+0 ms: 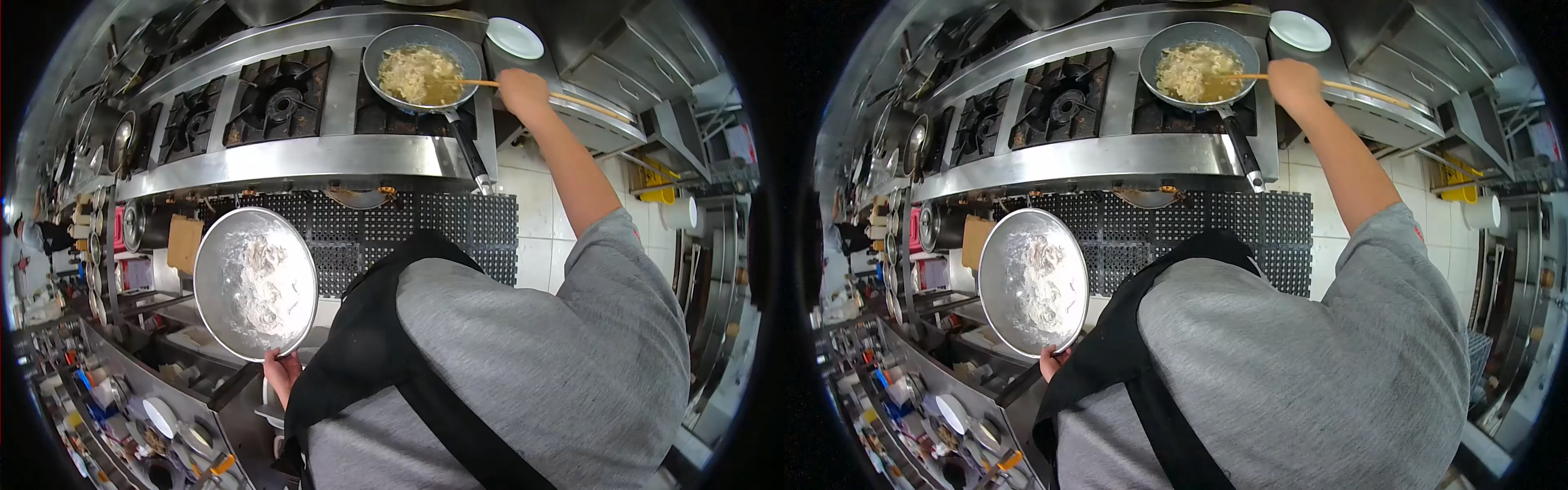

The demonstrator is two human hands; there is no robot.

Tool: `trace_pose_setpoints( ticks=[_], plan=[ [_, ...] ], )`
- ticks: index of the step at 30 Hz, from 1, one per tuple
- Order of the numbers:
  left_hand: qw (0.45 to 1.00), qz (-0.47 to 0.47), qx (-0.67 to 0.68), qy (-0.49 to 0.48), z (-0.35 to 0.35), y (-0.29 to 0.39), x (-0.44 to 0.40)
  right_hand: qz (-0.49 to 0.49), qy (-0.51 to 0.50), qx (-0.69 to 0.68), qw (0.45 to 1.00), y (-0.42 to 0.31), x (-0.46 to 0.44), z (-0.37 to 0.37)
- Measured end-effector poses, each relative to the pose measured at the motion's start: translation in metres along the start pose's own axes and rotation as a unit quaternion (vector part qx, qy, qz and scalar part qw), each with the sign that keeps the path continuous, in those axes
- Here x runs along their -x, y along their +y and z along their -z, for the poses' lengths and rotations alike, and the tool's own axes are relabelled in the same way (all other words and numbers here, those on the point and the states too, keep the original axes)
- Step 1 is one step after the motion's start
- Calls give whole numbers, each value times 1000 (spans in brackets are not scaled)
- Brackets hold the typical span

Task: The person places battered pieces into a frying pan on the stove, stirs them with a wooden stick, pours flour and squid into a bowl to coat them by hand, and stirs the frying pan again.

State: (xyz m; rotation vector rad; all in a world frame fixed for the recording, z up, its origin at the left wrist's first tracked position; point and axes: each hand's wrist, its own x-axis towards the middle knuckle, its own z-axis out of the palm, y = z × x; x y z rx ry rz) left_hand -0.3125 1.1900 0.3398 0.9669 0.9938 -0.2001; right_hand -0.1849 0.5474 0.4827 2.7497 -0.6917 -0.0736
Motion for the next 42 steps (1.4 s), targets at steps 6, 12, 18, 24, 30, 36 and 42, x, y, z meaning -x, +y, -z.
trace_pose_setpoints(
  ticks=[6,12,18,24,30,36,42],
  plan=[
    [998,-10,30,-53,22,-38,12,33,-99,-142,984,13,-17,-29],
    [997,-43,66,-24,-34,-56,58,68,-96,-213,970,15,-41,-22],
    [996,-56,66,-33,-58,-77,64,174,5,-157,972,-33,-79,-44],
    [994,-56,89,1,-61,-102,72,157,3,-93,983,12,-81,-18],
    [991,-66,117,8,-72,-121,76,129,-65,-156,977,-5,-70,-46],
    [986,-81,143,25,-58,-139,65,130,-18,-192,973,-16,-57,-40],
    [983,-78,166,7,-54,-146,58,122,51,-183,974,-30,-60,-35]
  ],
)
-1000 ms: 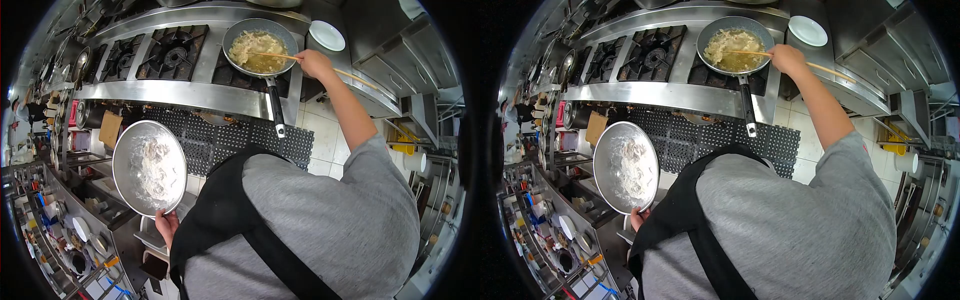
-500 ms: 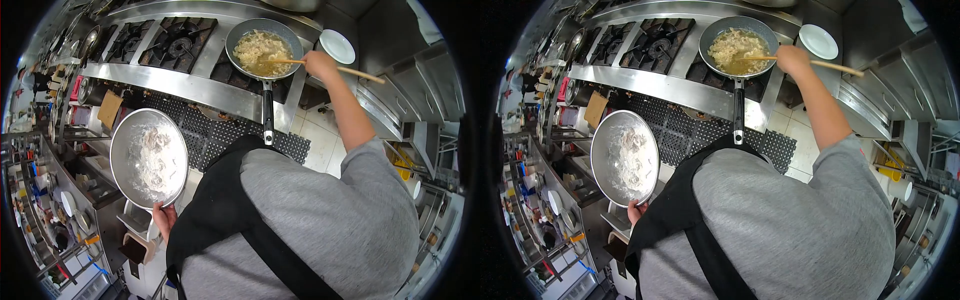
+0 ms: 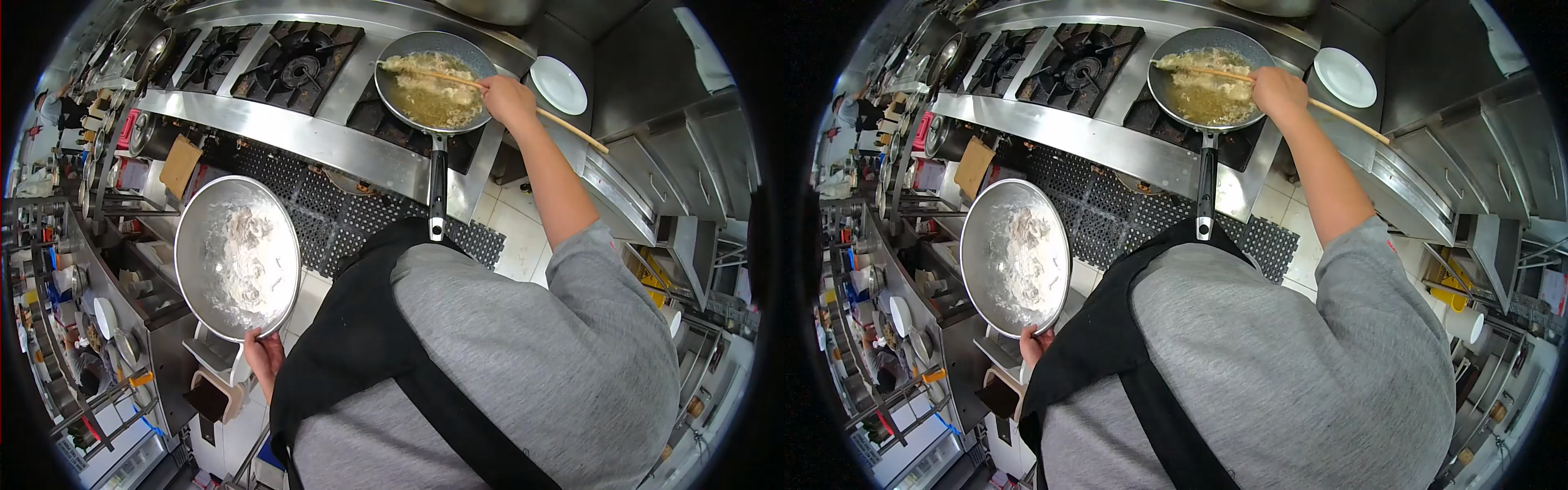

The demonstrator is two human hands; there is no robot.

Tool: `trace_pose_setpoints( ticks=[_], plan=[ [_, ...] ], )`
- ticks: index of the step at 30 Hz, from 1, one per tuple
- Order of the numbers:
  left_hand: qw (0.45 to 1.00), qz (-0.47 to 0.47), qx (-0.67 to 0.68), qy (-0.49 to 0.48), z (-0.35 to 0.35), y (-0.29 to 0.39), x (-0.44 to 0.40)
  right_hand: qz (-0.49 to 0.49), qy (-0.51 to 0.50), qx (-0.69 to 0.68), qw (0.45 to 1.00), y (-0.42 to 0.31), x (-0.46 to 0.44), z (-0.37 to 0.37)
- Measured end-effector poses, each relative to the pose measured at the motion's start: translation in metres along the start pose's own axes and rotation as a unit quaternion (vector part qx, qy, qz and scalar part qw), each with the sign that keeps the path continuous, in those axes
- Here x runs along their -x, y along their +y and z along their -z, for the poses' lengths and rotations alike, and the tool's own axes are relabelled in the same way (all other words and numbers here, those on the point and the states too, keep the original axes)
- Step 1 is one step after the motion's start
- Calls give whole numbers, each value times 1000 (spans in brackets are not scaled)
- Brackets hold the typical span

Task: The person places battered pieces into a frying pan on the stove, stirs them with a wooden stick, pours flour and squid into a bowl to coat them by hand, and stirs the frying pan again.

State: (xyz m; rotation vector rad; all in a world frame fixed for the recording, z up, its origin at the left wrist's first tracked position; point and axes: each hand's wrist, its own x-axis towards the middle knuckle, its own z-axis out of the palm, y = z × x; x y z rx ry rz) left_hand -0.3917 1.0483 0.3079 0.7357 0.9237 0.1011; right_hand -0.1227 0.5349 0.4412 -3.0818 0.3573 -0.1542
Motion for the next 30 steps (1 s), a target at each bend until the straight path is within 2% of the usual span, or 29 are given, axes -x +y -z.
trace_pose_setpoints(
  ticks=[4,8,11,18,21,23,27,29,30],
  plan=[
    [999,-9,12,30,3,2,1,-11,26,19,999,2,-15,3],
    [1000,-3,-9,4,13,4,-4,-14,50,82,995,14,-39,-8],
    [1000,10,-22,-9,27,5,-11,1,58,72,996,2,-27,4],
    [999,29,-41,-6,44,7,-19,41,-28,157,986,-5,-6,7],
    [1000,3,-1,-26,40,-3,-26,52,35,125,990,-11,-1,13],
    [1000,7,2,0,26,0,-14,80,95,138,983,-17,2,7],
    [1000,-13,2,-4,17,7,2,89,108,168,976,2,1,13],
    [1000,-15,1,-8,18,6,5,43,94,172,980,11,1,24],
    [1000,-11,-1,-4,19,7,4,51,101,188,976,14,2,21]
  ],
)
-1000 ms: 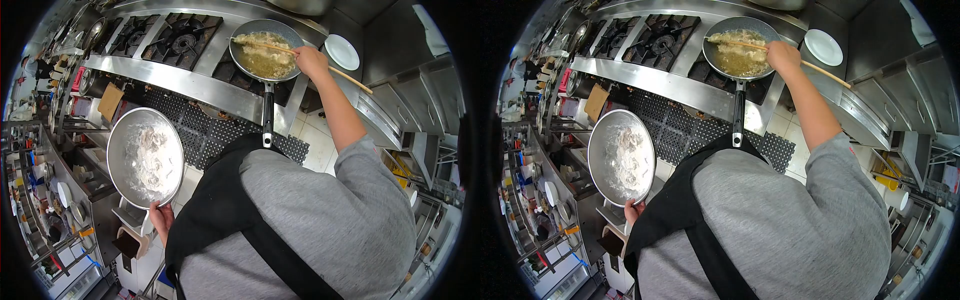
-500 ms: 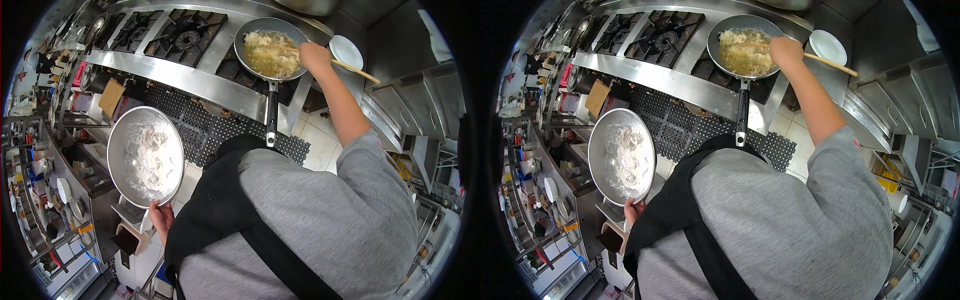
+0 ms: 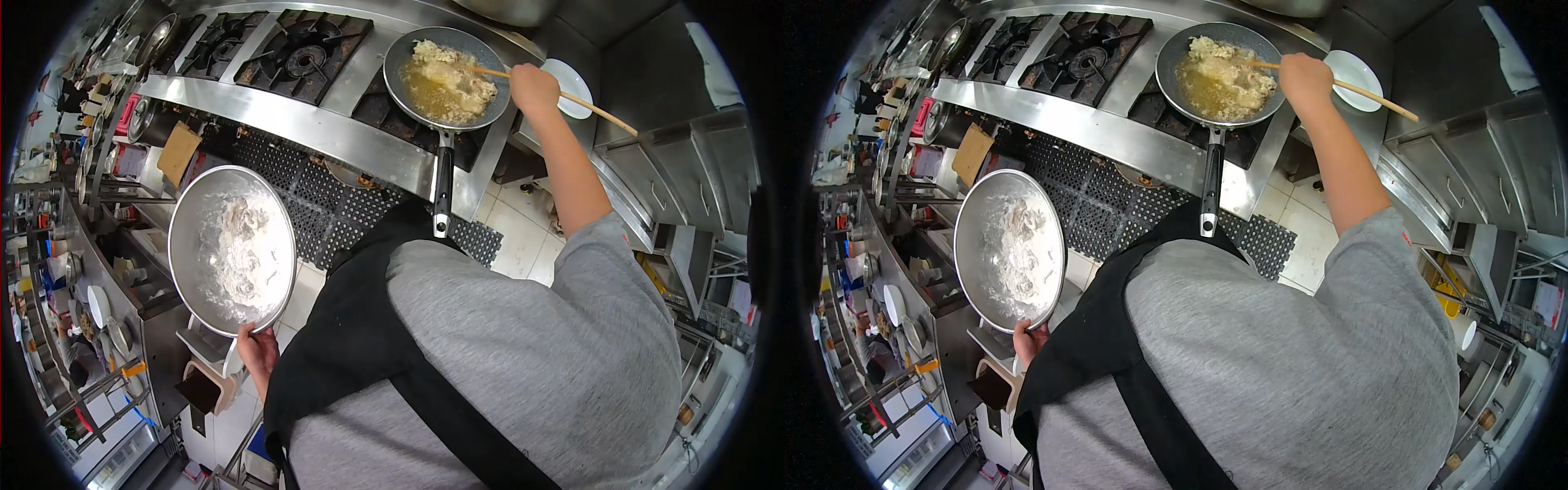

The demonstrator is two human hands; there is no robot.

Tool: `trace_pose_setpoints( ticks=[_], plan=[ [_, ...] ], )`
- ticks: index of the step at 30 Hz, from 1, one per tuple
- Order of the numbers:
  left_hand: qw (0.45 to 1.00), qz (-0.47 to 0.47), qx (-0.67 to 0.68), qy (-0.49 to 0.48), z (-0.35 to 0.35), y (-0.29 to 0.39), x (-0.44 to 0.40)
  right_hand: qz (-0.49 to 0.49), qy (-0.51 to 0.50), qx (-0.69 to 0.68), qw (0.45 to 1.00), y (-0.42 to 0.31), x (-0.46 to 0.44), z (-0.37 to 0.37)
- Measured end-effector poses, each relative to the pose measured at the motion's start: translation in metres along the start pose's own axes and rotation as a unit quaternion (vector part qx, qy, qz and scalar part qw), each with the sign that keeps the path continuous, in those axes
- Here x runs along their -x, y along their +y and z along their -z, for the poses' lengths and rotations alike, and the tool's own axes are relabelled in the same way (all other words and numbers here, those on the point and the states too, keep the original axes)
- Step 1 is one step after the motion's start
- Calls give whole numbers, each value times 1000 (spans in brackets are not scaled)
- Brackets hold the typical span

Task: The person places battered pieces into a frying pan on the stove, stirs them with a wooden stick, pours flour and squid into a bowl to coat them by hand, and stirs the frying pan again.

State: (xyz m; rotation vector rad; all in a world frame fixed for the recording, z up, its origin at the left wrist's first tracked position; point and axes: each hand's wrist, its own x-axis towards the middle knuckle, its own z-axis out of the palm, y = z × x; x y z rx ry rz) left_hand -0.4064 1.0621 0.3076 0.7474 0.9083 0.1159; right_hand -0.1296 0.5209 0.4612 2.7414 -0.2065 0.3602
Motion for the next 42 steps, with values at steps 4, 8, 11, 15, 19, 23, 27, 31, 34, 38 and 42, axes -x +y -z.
trace_pose_setpoints(
  ticks=[4,8,11,15,19,23,27,31,34,38,42],
  plan=[
    [1000,-18,12,4,-5,-1,7,35,-70,-25,997,2,4,-6],
    [1000,3,-4,-1,5,-1,1,-20,-141,-58,988,10,-1,-5],
    [1000,-4,4,-15,5,-2,1,-45,-182,-84,979,2,3,-7],
    [1000,-1,14,-18,9,-7,-1,-34,-185,-183,965,-1,9,-17],
    [999,1,18,-44,14,-7,1,-49,-213,-218,951,5,17,5],
    [999,-10,30,-15,1,-6,15,-68,-151,-122,979,19,18,1],
    [1000,-3,18,-26,9,-6,11,-57,-133,-59,988,17,14,4],
    [1000,-10,22,-9,2,-7,15,-43,-119,-68,990,19,8,-1],
    [999,-11,45,-23,0,-10,15,-33,4,-43,999,20,2,-13],
    [998,-34,49,19,-8,-9,24,-8,-14,-38,999,16,-7,-13],
    [999,3,22,-37,10,-8,16,5,26,-28,999,10,-22,-24]
  ],
)
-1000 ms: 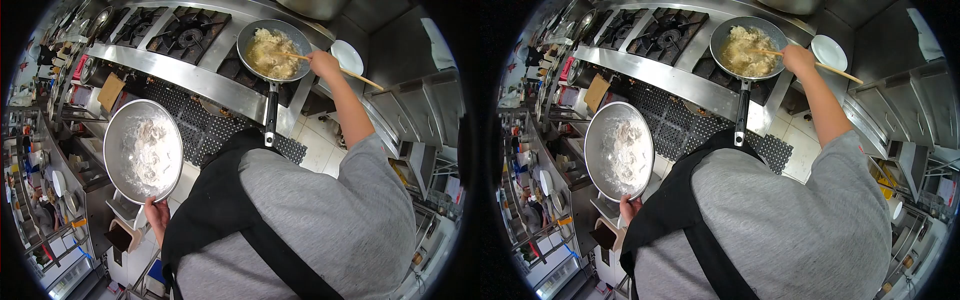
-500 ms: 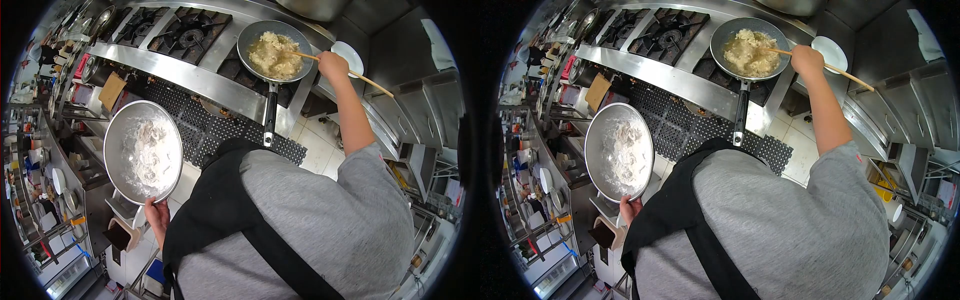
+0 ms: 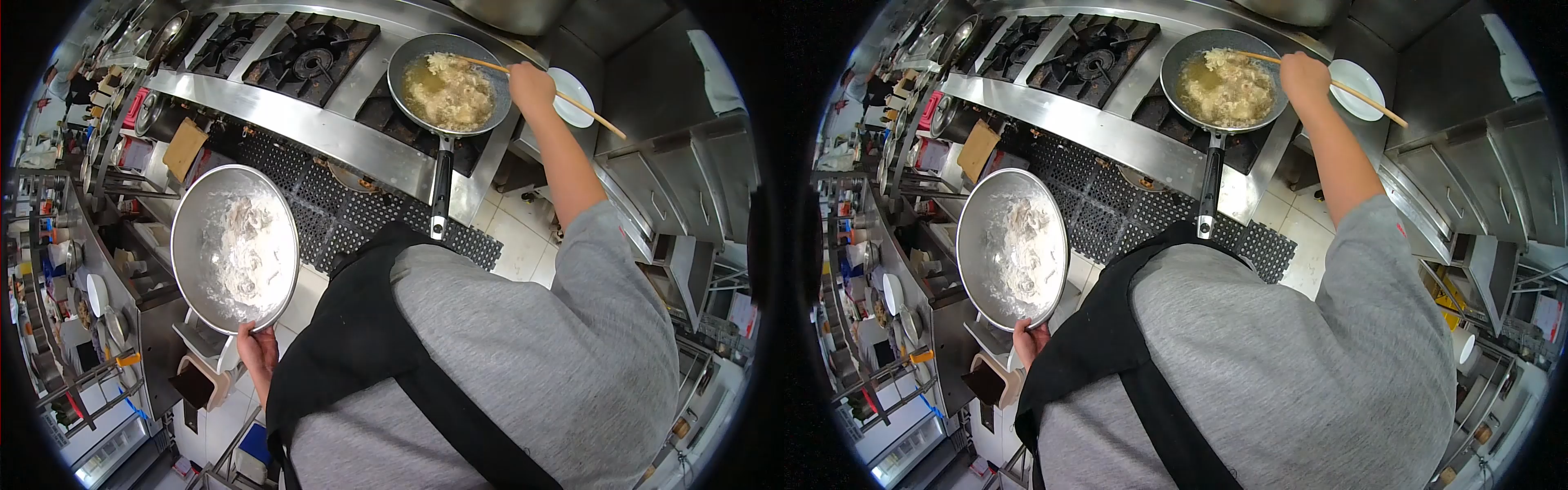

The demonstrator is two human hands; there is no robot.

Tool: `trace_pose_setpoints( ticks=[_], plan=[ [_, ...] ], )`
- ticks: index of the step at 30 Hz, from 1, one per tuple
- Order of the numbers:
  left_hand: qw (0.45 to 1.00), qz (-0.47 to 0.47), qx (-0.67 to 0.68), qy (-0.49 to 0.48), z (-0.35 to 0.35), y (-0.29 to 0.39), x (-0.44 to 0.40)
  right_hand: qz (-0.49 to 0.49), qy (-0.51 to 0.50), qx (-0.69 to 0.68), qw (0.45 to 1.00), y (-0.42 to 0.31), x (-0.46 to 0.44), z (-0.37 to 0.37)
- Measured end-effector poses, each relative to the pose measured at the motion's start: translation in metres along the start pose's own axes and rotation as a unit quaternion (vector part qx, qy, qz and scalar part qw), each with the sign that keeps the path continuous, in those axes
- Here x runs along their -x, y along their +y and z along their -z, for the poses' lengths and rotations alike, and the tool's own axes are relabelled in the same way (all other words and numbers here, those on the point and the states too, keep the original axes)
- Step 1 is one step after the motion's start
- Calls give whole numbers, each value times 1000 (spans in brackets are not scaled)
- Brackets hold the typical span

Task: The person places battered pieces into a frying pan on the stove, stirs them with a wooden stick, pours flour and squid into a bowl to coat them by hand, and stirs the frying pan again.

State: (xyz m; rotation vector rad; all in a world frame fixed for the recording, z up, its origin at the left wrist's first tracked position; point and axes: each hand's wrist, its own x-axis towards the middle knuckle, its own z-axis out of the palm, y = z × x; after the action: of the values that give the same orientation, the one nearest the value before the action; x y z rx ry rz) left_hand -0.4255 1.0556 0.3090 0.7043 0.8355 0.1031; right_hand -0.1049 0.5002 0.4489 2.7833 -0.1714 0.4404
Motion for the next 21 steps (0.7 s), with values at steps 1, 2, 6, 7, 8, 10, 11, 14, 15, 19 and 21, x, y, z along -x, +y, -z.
trace_pose_setpoints(
  ticks=[1,2,6,7,8,10,11,14,15,19,21],
  plan=[
    [1000,-9,7,10,-3,0,2,-1,0,0,1000,-3,0,-1],
    [1000,-9,6,11,-6,0,3,26,-4,-9,1000,-7,-2,-3],
    [1000,-16,6,24,-7,1,3,27,0,16,1000,-6,-13,-9],
    [1000,-9,5,23,-7,1,3,28,-1,16,999,-6,-12,-10],
    [1000,-10,5,25,-9,0,5,38,1,13,999,-6,-11,-11],
    [997,-34,30,58,-22,-1,11,50,5,10,999,-10,-6,-2],
    [997,-34,31,60,-16,0,7,46,-3,-5,999,-10,0,9],
    [1000,-5,10,24,15,-3,-7,58,-28,-15,998,-10,3,11],
    [1000,2,8,3,16,0,-7,66,-46,-12,997,-9,6,7],
    [997,-40,27,55,-25,0,13,83,-32,-11,996,-15,1,0],
    [999,-24,16,36,-9,2,5,40,15,-36,998,-8,-1,3]
  ],
)
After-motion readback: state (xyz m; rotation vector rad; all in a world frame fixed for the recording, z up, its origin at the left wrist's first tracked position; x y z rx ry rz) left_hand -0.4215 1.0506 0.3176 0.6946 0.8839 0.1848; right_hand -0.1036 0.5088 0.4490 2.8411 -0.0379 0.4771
